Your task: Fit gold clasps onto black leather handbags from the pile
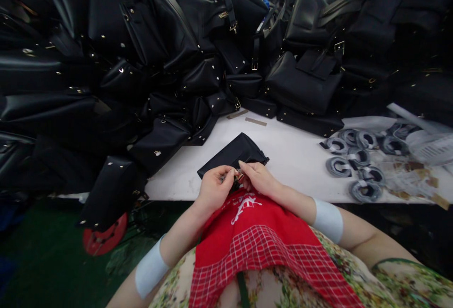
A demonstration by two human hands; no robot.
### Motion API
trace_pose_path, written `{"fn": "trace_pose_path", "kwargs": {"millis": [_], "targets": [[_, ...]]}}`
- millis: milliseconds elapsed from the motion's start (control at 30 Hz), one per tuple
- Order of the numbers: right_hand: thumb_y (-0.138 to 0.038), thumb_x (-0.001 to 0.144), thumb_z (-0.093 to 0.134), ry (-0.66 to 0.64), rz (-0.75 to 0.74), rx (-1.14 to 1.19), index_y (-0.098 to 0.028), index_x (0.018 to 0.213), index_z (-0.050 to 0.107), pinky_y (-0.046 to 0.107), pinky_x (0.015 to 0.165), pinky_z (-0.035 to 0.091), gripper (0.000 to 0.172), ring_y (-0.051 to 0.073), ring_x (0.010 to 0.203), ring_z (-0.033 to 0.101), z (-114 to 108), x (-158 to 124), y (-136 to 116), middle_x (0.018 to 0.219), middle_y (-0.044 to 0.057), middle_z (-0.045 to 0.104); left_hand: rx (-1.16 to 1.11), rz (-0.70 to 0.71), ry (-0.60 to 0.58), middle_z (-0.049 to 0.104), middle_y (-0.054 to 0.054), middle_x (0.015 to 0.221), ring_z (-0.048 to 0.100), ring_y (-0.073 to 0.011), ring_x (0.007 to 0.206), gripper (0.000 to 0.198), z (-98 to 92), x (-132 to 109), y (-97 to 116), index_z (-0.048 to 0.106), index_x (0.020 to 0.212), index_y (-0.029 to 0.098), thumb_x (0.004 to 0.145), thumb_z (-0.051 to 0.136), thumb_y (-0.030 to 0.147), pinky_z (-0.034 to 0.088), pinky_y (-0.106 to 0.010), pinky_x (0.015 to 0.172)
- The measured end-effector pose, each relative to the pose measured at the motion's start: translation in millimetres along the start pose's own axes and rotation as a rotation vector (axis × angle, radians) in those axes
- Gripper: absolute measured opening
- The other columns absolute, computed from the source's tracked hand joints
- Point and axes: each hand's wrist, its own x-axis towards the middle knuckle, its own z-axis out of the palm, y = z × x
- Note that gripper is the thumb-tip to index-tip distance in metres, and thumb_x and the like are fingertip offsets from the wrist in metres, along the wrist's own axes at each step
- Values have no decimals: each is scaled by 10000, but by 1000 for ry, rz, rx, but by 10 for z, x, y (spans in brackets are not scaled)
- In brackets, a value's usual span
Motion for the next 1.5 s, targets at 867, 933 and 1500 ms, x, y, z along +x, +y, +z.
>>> {"fn": "trace_pose_path", "kwargs": {"millis": [867,933,1500], "targets": [[-336,881,572,191,-599,-611,-202,963,624,250,670,478,166,132,676,630,-92,-147,118,841,38,696,-960,-320,-24,611,-27,704,374,-46,459,240,171,287,-330,511,738,148,751,658,339,261,-160,400],[-330,863,588,196,-523,-518,-187,906,608,243,644,475,151,122,639,601,-183,-184,138,793,31,672,-1038,-333,-30,651,-63,806,402,-42,477,227,34,290,-310,514,759,144,739,670,308,288,-157,412],[-363,482,839,261,120,-91,-167,843,703,318,636,511,432,216,662,647,-689,792,547,647,6,673,-517,-236,32,395,14,519,330,-126,473,182,-548,130,-773,471,501,202,597,543,339,324,-275,470]]}}
